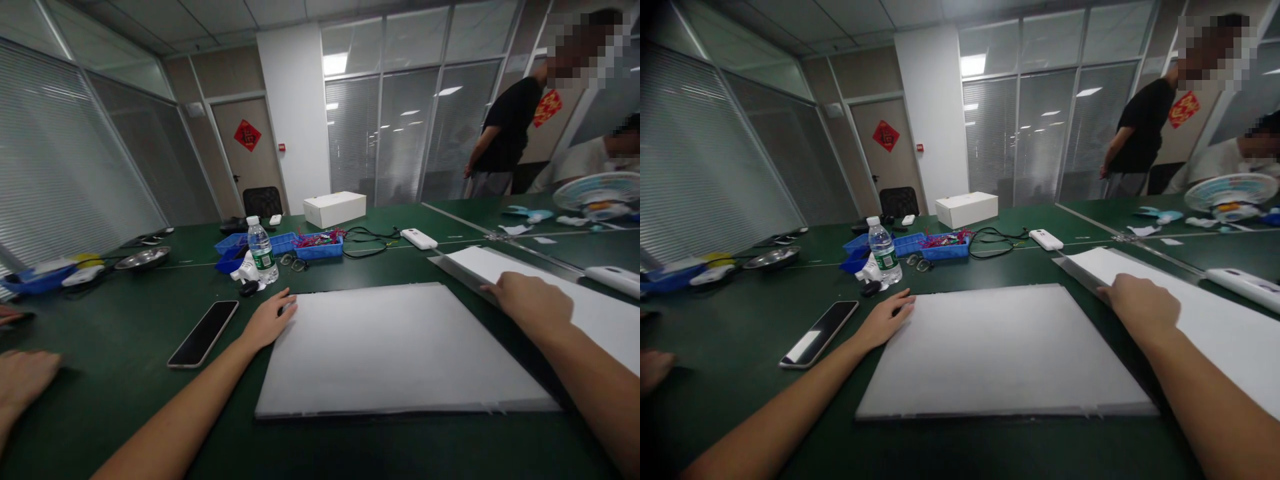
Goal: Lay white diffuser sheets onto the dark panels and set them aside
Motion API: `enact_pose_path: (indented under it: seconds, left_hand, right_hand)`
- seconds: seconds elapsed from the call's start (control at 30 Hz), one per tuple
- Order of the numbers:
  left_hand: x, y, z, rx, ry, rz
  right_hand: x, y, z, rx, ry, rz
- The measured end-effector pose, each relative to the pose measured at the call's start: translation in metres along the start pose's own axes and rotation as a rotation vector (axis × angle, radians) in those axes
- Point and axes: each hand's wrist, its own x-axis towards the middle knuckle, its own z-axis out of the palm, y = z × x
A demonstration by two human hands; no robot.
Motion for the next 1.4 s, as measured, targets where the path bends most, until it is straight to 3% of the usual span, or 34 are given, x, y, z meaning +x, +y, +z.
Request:
enact_pose_path:
  seconds: [0.1, 0.2, 0.37, 0.47, 0.6, 0.73, 0.87, 1.03, 1.13, 1.27, 1.37, 1.4]
  left_hand:
    - [-0.001, -0.001, -0.002, 0.016, 0.009, 0.010]
    - [-0.002, -0.002, -0.002, 0.049, -0.002, 0.021]
    - [-0.002, -0.006, 0.000, 0.063, -0.009, 0.011]
    - [-0.001, -0.009, 0.001, 0.059, -0.013, 0.015]
    - [0.000, -0.009, 0.002, 0.047, -0.020, 0.042]
    - [0.000, -0.008, 0.005, 0.049, -0.002, 0.019]
    - [0.001, -0.010, 0.010, 0.149, 0.040, -0.025]
    - [0.003, -0.012, 0.011, 0.181, 0.012, -0.052]
    - [0.004, -0.011, 0.011, 0.180, -0.007, -0.041]
    - [0.003, -0.005, 0.009, 0.218, 0.006, -0.057]
    - [0.000, 0.006, 0.004, 0.332, 0.069, -0.146]
    - [-0.002, 0.010, 0.002, 0.383, 0.089, -0.178]
  right_hand:
    - [-0.015, -0.030, -0.027, -0.100, 0.023, 0.046]
    - [-0.038, -0.080, -0.046, -0.221, -0.025, -0.053]
    - [-0.101, -0.168, -0.039, -0.208, -0.098, -0.498]
    - [-0.142, -0.202, -0.026, -0.125, -0.073, -0.824]
    - [-0.172, -0.215, -0.016, 0.027, 0.006, -1.078]
    - [-0.169, -0.211, -0.010, 0.136, 0.105, -1.254]
    - [-0.166, -0.212, -0.010, 0.195, 0.135, -1.311]
    - [-0.166, -0.212, -0.023, 0.261, -0.026, -1.288]
    - [-0.139, -0.195, -0.022, 0.342, -0.046, -1.146]
    - [-0.069, -0.145, -0.009, 0.167, 0.027, -0.569]
    - [-0.023, -0.101, -0.003, -0.065, -0.149, -0.135]
    - [-0.013, -0.088, -0.002, -0.106, -0.180, -0.054]
